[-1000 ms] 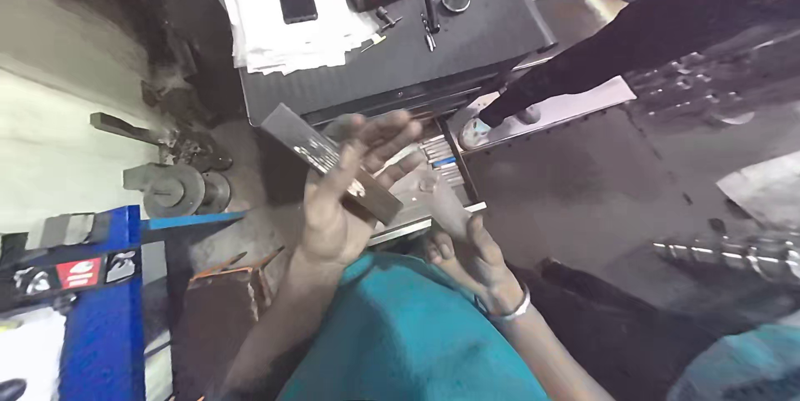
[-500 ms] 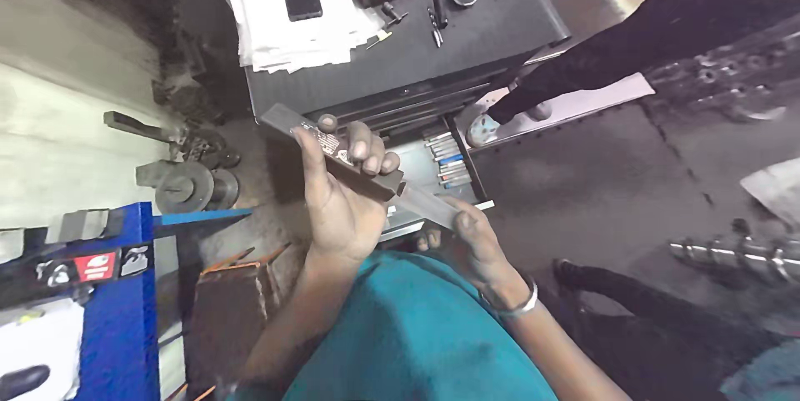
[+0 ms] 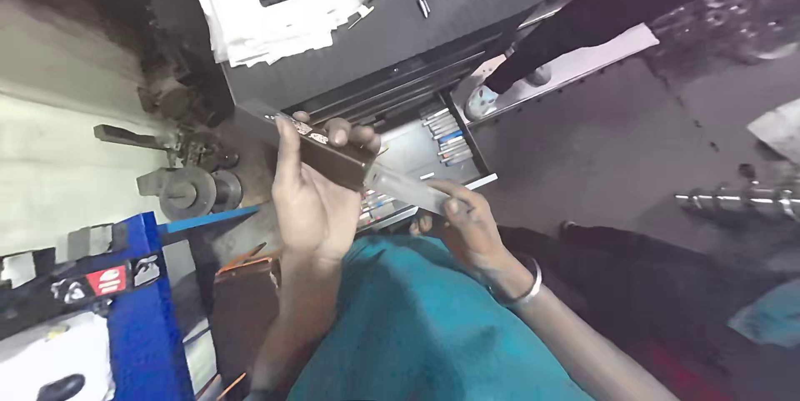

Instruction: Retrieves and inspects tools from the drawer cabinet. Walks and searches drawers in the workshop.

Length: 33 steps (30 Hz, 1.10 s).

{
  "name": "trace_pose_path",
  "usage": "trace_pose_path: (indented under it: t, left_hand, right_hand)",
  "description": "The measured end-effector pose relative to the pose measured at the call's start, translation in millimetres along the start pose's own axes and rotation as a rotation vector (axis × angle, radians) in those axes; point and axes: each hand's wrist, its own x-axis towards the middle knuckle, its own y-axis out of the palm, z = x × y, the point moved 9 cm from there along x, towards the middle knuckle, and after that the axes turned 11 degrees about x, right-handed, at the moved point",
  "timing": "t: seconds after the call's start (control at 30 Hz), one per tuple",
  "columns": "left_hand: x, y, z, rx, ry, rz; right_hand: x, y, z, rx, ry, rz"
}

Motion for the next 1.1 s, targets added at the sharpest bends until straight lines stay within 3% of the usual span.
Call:
trace_pose_path:
  t: [0.17, 0.3, 0.4, 0.63, 0.73, 0.83, 0.9, 1.0, 1.1]
  left_hand:
    - [-4, -11, -4, 0.203, 0.063, -0.132]
    - [-8, -12, -8, 0.324, 0.146, -0.181]
    - [-9, -11, -14, 0.451, 0.328, -0.175]
    - [-19, -12, 45, 0.486, 0.212, -0.097]
    - [-28, -26, 77, 0.611, 0.208, -0.114]
    - [-31, -51, 129, 0.753, 0.079, -0.080]
    - [-19, -84, 163, 0.918, -0.113, -0.026]
    - [9, -164, 235, 1.213, -0.529, 0.112]
    - [53, -251, 309, 1.548, -0.855, 0.298]
  right_hand:
    - [0, -1, 14, -0.284, -0.087, -0.043]
    - [-3, 4, 8, -0.253, -0.051, -0.058]
    - [-5, 8, 2, -0.237, -0.021, -0.087]
    - [0, 22, -7, -0.214, 0.039, -0.037]
    - [9, 14, -23, 0.092, 0.109, -0.133]
    - [4, -10, -64, 0.246, 0.226, -0.316]
    - [-9, -45, -103, 0.152, 0.365, -0.375]
    - [-41, -117, -155, -0.185, 0.591, -0.414]
    - [-93, -180, -179, -0.290, 0.781, -0.508]
